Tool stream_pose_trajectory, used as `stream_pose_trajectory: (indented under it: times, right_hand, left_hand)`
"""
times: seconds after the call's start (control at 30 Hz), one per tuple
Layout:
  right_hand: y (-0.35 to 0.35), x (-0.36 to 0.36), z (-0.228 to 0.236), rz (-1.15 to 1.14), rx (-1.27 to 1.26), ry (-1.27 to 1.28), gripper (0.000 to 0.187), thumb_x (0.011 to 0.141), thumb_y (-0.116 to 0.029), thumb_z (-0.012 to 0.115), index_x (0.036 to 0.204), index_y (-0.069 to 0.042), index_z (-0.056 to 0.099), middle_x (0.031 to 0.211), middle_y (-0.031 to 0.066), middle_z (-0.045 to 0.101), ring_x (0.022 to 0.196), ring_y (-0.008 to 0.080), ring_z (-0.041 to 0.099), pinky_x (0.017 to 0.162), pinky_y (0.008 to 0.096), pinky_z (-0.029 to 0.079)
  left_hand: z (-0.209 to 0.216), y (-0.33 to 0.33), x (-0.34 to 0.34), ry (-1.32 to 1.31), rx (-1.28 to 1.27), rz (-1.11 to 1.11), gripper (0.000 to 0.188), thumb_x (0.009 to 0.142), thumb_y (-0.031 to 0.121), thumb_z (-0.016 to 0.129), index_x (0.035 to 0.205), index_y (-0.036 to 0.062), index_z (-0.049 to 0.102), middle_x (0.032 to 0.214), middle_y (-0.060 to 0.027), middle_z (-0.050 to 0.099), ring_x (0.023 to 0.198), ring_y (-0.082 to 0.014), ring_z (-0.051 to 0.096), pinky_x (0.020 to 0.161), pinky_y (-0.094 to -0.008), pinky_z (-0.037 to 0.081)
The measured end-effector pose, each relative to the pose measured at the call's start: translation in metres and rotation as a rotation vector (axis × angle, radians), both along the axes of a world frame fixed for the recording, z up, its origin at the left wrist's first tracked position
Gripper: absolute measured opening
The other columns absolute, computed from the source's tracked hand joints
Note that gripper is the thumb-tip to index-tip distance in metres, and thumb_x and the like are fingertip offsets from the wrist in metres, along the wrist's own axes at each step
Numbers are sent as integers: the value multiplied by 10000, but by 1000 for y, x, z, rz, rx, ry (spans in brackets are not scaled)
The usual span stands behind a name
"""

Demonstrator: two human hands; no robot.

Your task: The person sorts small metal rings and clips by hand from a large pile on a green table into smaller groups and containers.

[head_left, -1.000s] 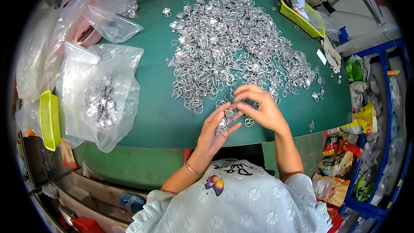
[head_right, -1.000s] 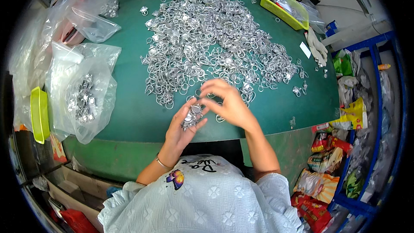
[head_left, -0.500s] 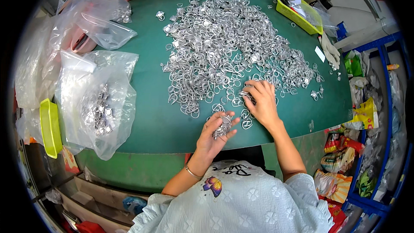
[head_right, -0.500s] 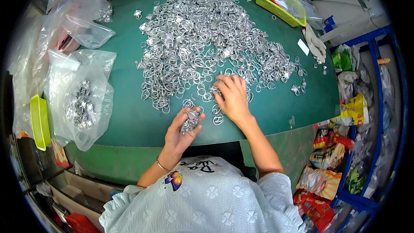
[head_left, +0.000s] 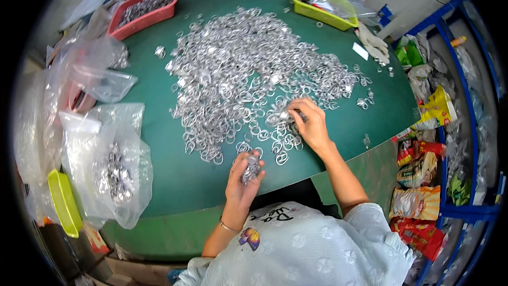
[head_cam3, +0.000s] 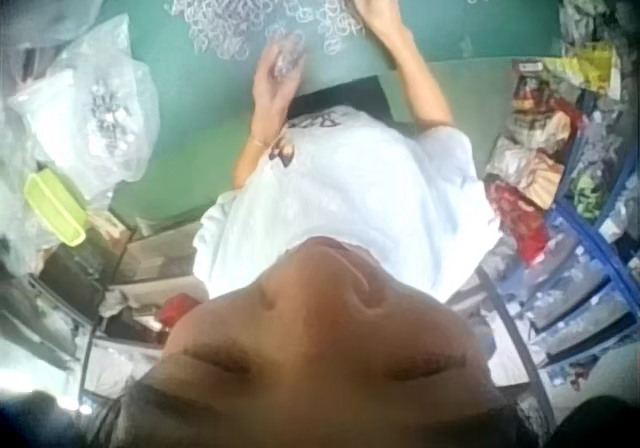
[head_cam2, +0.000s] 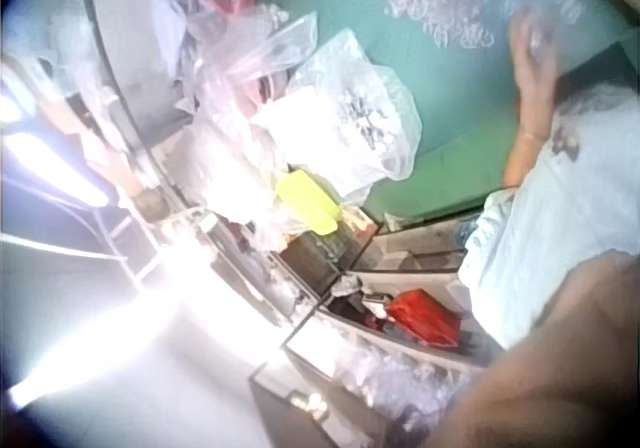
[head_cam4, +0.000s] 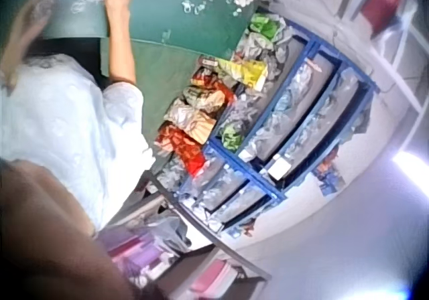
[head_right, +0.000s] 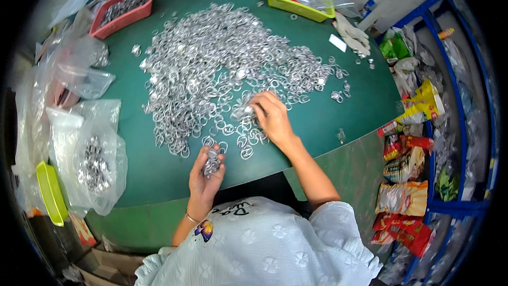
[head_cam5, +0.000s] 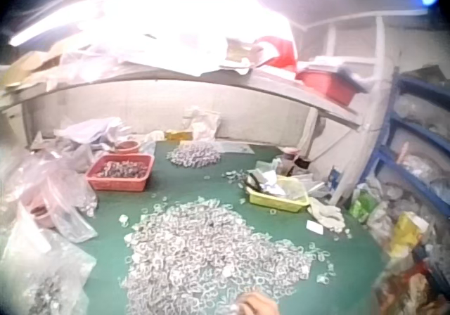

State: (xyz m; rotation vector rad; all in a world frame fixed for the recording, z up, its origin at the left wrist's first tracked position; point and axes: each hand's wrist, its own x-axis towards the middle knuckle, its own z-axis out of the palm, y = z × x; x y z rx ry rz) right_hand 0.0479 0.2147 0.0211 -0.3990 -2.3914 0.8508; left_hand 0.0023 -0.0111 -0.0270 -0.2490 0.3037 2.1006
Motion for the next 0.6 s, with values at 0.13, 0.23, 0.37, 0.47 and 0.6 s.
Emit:
stream_pose_trajectory:
  times: [0.13,0.23,0.37,0.47,0.6]
  right_hand:
    - [10,10,-4,-12,26,-9,101,783,-15,635,879,10,623,913,124,620,875,299,575,780,376,460]
    - [14,14,-7,-100,-6,-48,113,800,-69,636,888,2,628,905,120,614,866,293,556,778,378,443]
    - [5,5,-10,-146,175,-169,239,749,-209,708,850,-7,631,923,110,573,904,288,505,799,393,390]
    - [-4,-4,-6,-90,358,-272,298,697,-226,741,902,-35,640,941,68,565,947,250,498,810,374,351]
    - [6,0,-10,56,386,-249,214,711,-207,716,819,-44,629,853,58,547,894,220,497,793,369,346]
  left_hand:
    - [2,0,1,-4,7,3,170,897,127,555,1061,84,547,1133,-119,541,938,-235,598,737,-347,567]
    - [2,3,1,15,12,-8,164,898,126,553,1054,77,544,1122,-110,527,940,-230,593,727,-331,571]
    - [2,6,8,39,-23,-26,162,901,125,547,1055,72,539,1118,-102,511,947,-225,584,720,-320,572]
    - [6,6,9,40,-41,-28,162,900,118,542,1056,75,538,1121,-107,513,928,-227,575,709,-326,567]
    - [11,6,12,22,-56,-10,159,898,105,540,1054,72,542,1113,-127,518,916,-234,562,698,-335,565]
